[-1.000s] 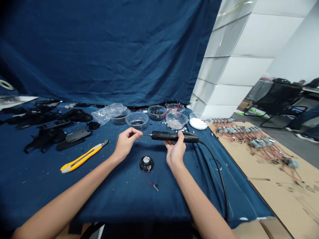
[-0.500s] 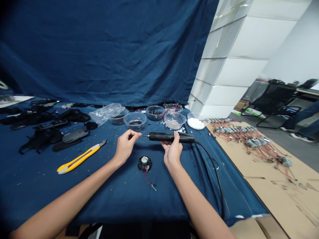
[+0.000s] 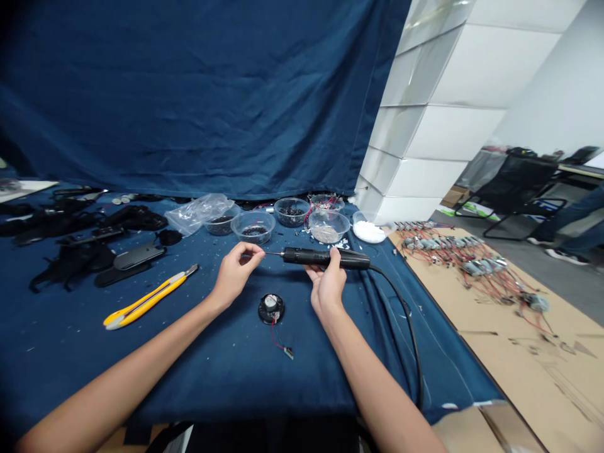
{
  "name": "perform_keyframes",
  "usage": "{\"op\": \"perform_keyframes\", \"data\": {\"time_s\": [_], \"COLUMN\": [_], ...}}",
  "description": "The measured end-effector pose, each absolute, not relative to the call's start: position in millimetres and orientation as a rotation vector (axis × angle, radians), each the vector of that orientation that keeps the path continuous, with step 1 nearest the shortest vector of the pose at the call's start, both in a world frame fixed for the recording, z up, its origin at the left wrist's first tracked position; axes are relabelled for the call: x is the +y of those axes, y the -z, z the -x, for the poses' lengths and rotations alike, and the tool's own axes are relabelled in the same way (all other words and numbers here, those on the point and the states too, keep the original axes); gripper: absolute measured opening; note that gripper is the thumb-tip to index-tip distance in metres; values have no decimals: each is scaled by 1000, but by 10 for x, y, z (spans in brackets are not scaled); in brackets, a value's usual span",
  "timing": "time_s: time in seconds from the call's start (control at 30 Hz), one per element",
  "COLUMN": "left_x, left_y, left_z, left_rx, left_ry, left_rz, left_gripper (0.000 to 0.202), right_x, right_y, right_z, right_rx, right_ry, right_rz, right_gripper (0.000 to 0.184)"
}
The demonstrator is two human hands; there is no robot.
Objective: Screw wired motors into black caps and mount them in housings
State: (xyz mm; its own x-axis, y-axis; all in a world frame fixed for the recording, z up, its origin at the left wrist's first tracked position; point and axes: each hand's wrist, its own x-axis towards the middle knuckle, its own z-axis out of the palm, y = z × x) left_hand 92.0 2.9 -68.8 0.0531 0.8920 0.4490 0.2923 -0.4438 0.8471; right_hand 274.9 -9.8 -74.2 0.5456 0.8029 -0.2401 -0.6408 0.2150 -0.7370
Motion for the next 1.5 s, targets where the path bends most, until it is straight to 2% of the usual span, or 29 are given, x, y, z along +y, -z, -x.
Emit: {"op": "perform_keyframes", "data": {"time_s": [0.4, 0.53, 0.63, 0.7, 0.8, 0.9, 1.0, 1.2, 1.5], "left_x": [8, -34, -174, -318, -522, -622, -616, -431, -116], "left_y": [557, 561, 606, 673, 814, 922, 927, 804, 746], "left_z": [-866, -852, -754, -668, -583, -594, -665, -779, -903], "left_rx": [1072, 984, 971, 894, 664, 640, 754, 821, 960], "left_ry": [-1284, -1331, -1379, -1248, -858, -686, -622, -477, -506], "left_rz": [-1980, -1861, -1993, -2309, -2786, -2968, -2999, -2902, -2678], "left_gripper": [16, 26, 14, 11, 9, 33, 46, 45, 35], "right_x": [-110, -118, -115, -108, -100, -102, -109, -108, -102], "right_y": [755, 736, 707, 681, 646, 630, 629, 600, 547], "right_z": [-2746, -2739, -2774, -2812, -2863, -2882, -2878, -2919, -3051], "right_rx": [-182, -164, -139, -109, -88, -92, -102, -80, -25], "right_ry": [-1000, -1028, -1031, -1026, -1007, -989, -986, -971, -927], "right_rz": [891, 892, 876, 860, 836, 822, 808, 794, 740], "right_gripper": [27, 26, 26, 26, 26, 27, 28, 29, 30]}}
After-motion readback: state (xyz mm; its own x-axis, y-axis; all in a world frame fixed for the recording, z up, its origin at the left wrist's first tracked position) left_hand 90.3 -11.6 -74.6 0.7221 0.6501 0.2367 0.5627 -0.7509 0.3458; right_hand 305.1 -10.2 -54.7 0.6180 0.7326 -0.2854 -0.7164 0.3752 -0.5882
